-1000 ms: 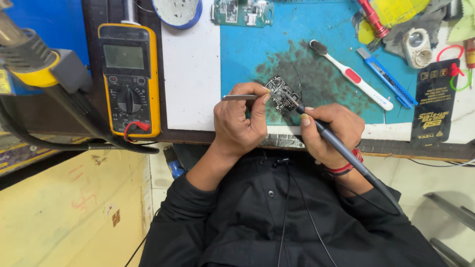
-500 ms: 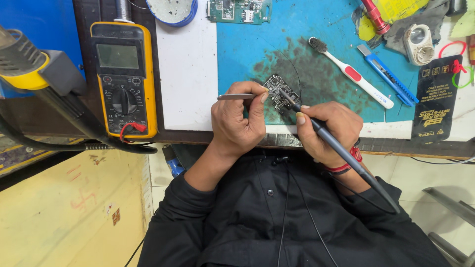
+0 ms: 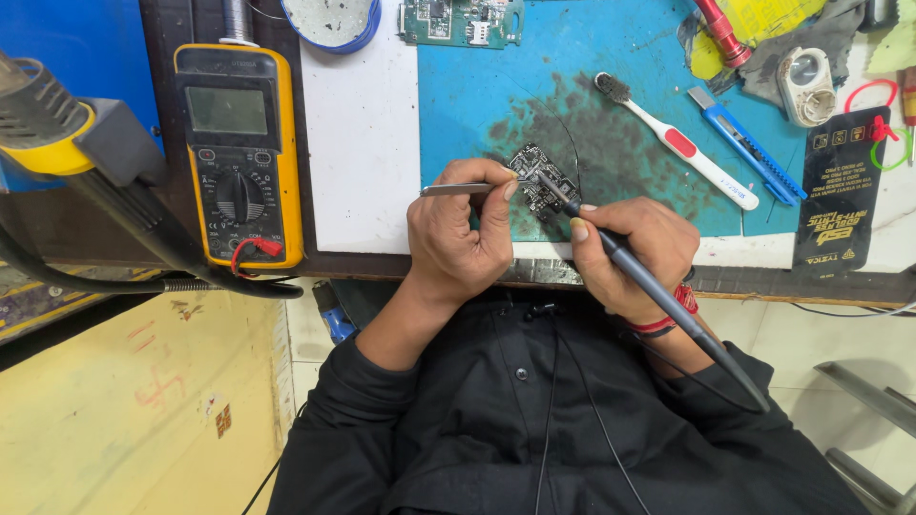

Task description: The person uses a soldering iron and tweezers to apply solder to multiple points on a small circuit board. The person repeatedly heats and wets solder joints while holding the board steady with tweezers.

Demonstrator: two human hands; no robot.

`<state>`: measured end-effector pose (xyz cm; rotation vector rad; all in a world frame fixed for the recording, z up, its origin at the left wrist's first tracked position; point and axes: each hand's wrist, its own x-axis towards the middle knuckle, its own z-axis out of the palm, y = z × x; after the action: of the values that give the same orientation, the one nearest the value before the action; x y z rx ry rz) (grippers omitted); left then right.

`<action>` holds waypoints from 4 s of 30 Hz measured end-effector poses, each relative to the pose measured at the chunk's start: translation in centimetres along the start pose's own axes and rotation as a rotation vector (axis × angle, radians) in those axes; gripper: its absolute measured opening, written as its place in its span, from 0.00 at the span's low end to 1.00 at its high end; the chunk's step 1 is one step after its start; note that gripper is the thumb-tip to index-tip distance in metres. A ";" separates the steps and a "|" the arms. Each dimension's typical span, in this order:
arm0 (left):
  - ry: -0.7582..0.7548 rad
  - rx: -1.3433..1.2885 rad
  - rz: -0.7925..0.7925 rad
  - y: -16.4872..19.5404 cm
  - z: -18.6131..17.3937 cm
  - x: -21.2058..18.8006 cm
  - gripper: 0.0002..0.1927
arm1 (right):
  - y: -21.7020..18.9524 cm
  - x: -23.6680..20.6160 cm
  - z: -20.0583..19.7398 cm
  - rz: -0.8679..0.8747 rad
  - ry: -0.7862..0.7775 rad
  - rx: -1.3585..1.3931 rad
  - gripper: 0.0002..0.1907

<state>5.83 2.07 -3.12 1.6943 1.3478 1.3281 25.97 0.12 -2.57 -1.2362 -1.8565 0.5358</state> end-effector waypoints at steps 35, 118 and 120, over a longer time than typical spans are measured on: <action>0.003 -0.004 -0.001 0.0 0.0 -0.1 0.05 | -0.1 -0.3 0.0 0.021 0.023 -0.008 0.06; -0.001 -0.020 0.007 0.0 0.1 -0.1 0.04 | 0.1 -0.2 0.0 -0.002 0.026 0.005 0.06; 0.000 -0.018 0.014 -0.1 0.1 0.0 0.04 | 0.1 -0.2 0.0 0.002 0.031 -0.002 0.06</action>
<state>5.90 2.08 -3.23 1.6950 1.3227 1.3442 26.06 -0.05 -2.70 -1.2406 -1.8301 0.5133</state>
